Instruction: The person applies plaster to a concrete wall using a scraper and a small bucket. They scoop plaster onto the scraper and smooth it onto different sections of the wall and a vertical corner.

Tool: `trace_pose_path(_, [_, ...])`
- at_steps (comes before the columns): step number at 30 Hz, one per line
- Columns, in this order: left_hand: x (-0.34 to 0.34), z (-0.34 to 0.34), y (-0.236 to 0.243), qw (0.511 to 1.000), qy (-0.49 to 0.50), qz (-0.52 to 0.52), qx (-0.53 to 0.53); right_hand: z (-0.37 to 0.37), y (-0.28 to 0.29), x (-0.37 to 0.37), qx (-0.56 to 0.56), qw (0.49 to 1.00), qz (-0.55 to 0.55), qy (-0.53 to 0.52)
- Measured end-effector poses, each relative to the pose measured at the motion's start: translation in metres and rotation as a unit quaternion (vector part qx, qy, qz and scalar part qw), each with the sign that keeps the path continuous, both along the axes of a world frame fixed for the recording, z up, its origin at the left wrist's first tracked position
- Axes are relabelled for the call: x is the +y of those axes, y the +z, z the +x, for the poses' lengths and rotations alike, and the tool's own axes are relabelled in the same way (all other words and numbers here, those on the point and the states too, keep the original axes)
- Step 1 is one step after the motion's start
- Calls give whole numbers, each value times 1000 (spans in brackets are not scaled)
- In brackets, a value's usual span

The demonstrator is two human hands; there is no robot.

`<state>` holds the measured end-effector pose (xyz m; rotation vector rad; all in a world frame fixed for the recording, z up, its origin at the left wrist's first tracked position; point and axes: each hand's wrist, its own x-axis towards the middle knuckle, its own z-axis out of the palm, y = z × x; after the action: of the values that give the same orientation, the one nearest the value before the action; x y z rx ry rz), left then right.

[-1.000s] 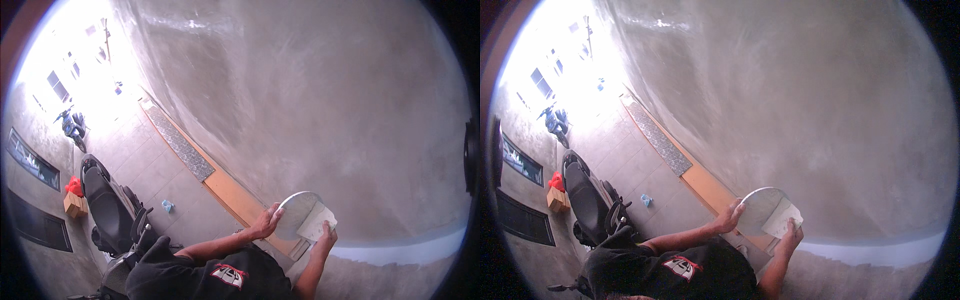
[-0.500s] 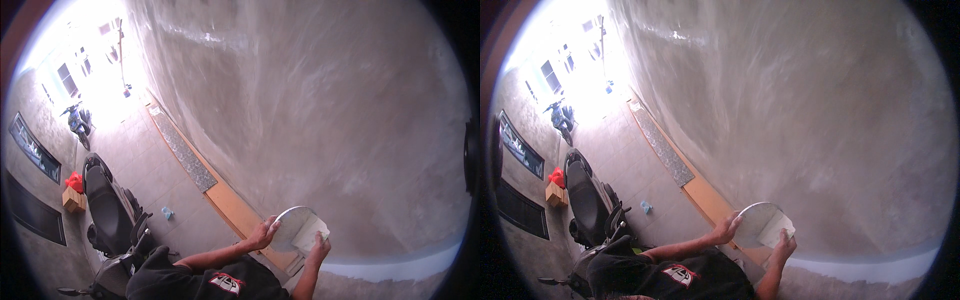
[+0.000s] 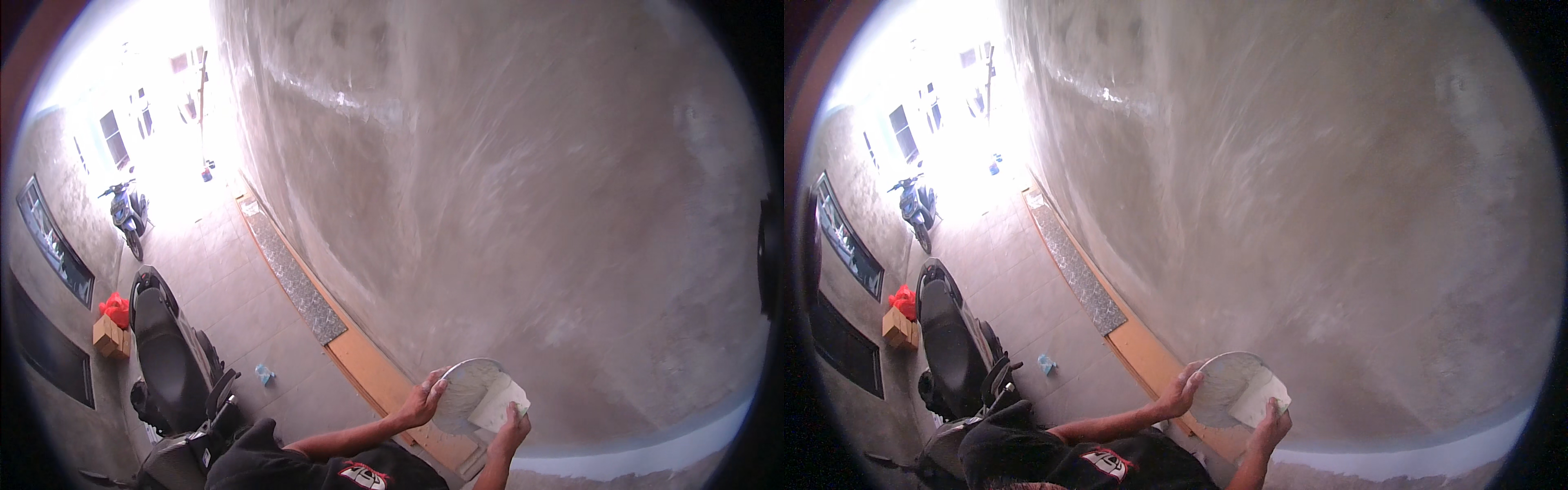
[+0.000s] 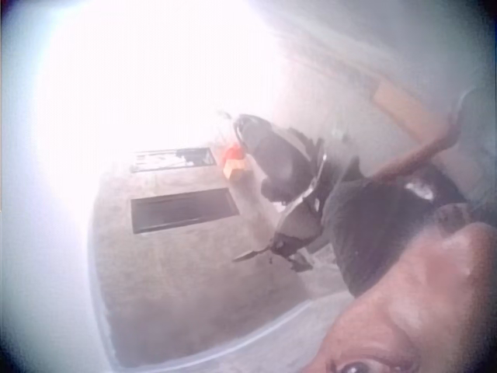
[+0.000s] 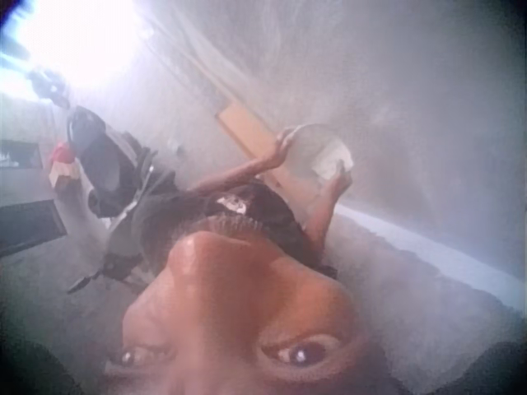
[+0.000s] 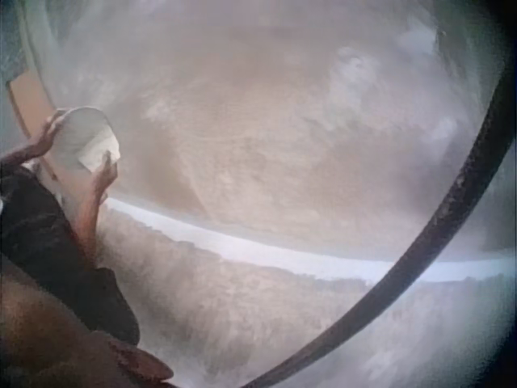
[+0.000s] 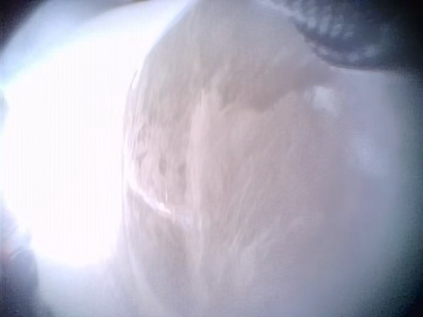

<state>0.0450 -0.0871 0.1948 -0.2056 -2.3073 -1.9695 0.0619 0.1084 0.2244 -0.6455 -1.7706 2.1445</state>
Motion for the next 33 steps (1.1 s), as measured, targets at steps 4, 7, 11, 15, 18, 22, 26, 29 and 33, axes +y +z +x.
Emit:
trace_pose_path(4, [0, 3, 15, 1000, -3, 1, -14, -3, -8, 5, 6, 1000, 22, 10])
trace_pose_path(7, [1, 5, 9, 1000, 4, 30, 8, 0, 4, -2, 4, 1000, 21, 9])
trace_pose_path(11, [3, 6, 6, 999, 15, 38, 12, 0, -4, 0, 16, 999, 37, 16])
trace_pose_path(15, [3, 8, 10, 999, 18, 34, 18, 5, 15, -6, 15, 1000, 24, 6])
trace_pose_path(18, [6, 9, 10, 999, 15, 38, 9, 5, 9, -4, 14, 1000, 19, 6])
trace_pose_path(22, [1, 8, 9, 1000, 13, 12, 3, 1, -5, -1, -4, 998, 61, 6])
trace_pose_path(26, [8, 11, 2, 999, 22, 28, 26, 7, 10, -9, 0, 998, 54, 16])
trace_pose_path(29, [11, 9, 4, 1000, 17, 17, 8, 9, 5, -1, -1, 1000, 5, -13])
trace_pose_path(33, [5, 7, -51, 989, 54, -135, 30, 1, -16, 7, -9, 1000, -17, -14])
